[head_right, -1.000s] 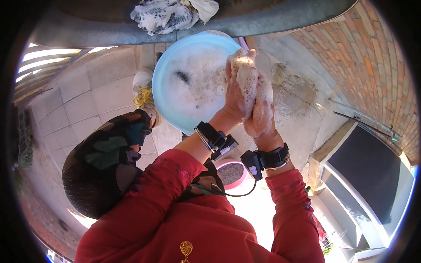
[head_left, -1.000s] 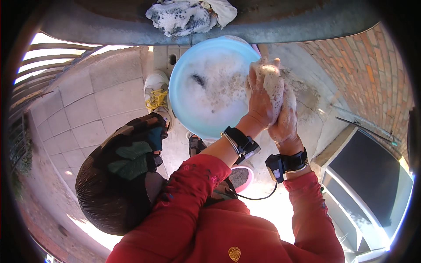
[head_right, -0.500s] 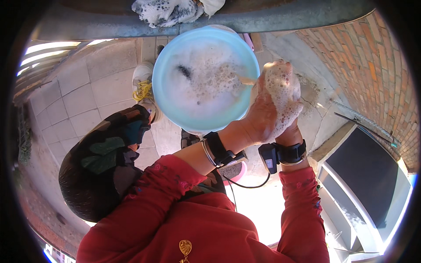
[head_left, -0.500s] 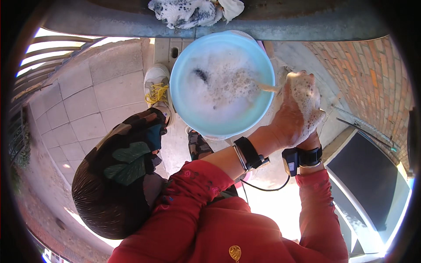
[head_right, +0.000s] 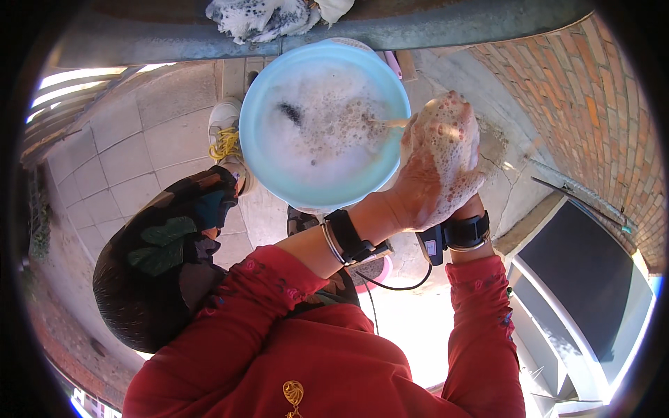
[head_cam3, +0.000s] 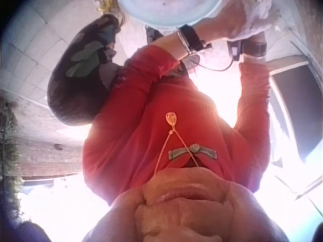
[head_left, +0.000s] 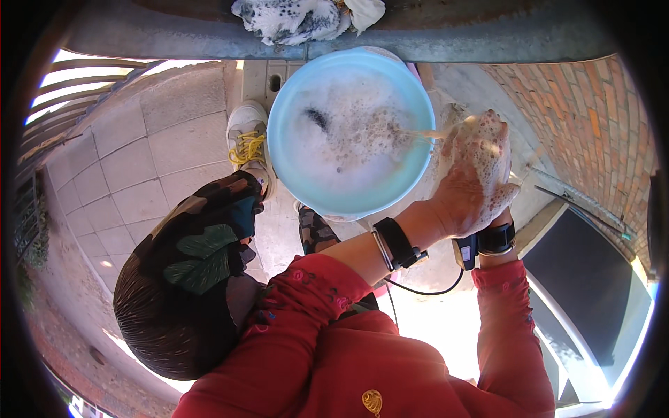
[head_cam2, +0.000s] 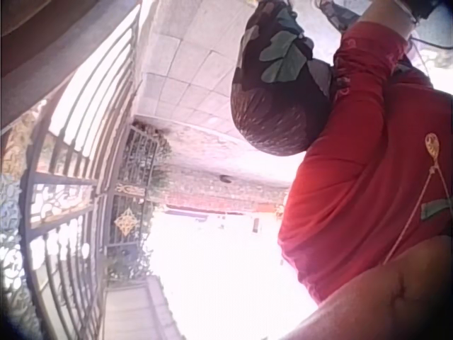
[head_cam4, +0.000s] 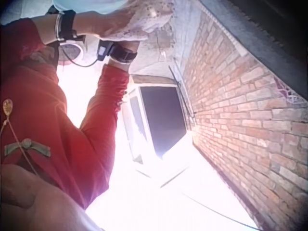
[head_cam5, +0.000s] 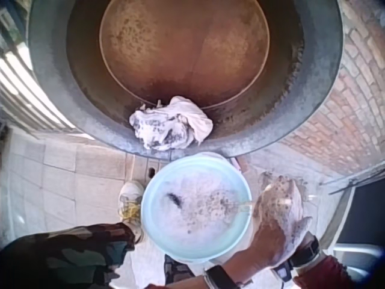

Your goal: Washing a patterned piece of clothing by hand in a blue basin with soapy water.

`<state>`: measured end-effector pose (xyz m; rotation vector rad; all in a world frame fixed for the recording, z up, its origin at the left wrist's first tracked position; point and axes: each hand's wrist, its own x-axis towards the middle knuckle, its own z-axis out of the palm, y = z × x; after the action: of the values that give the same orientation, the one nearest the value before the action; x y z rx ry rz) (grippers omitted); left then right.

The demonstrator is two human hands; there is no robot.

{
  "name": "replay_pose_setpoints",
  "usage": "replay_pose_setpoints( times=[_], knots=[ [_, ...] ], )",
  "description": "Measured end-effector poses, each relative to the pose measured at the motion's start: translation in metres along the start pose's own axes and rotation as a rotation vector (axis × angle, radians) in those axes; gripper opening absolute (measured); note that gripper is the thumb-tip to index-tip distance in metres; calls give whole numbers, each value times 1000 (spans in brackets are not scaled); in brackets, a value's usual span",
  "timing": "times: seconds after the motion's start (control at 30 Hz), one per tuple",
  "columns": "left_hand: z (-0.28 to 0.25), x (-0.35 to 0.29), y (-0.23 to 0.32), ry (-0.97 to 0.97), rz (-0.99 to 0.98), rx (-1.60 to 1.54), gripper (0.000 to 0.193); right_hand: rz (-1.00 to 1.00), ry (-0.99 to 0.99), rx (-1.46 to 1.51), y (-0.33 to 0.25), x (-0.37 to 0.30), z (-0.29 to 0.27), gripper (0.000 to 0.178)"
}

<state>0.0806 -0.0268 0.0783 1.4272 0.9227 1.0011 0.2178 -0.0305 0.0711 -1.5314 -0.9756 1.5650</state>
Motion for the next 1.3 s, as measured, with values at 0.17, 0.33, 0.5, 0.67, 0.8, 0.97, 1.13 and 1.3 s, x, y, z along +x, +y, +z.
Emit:
replay_pose_setpoints(
  times=[0.17,0.33,0.5,0.67,0.8,0.97,1.13,1.3],
  knots=[
    [-1,-3,-2,196,76,230,68,99,-8,270,2,13,8,35],
    [-9,12,-37,410,173,62,69,215,-30,617,3,39,25,34],
    [-50,17,-58,112,-252,-893,66,111,54,590,-28,33,80,39],
    [-67,8,-67,27,-371,-995,48,78,-24,512,-28,29,68,45],
    [-73,9,-76,112,-443,-1076,18,36,-9,399,-26,29,52,49],
    [-85,7,-97,28,-306,-1111,22,71,-30,489,-21,27,45,47],
    [-73,3,-86,121,-410,-1327,34,36,64,489,-16,24,57,43],
    [-65,1,-88,91,-375,-1307,43,-63,-1,338,-16,21,72,34]
  ],
)
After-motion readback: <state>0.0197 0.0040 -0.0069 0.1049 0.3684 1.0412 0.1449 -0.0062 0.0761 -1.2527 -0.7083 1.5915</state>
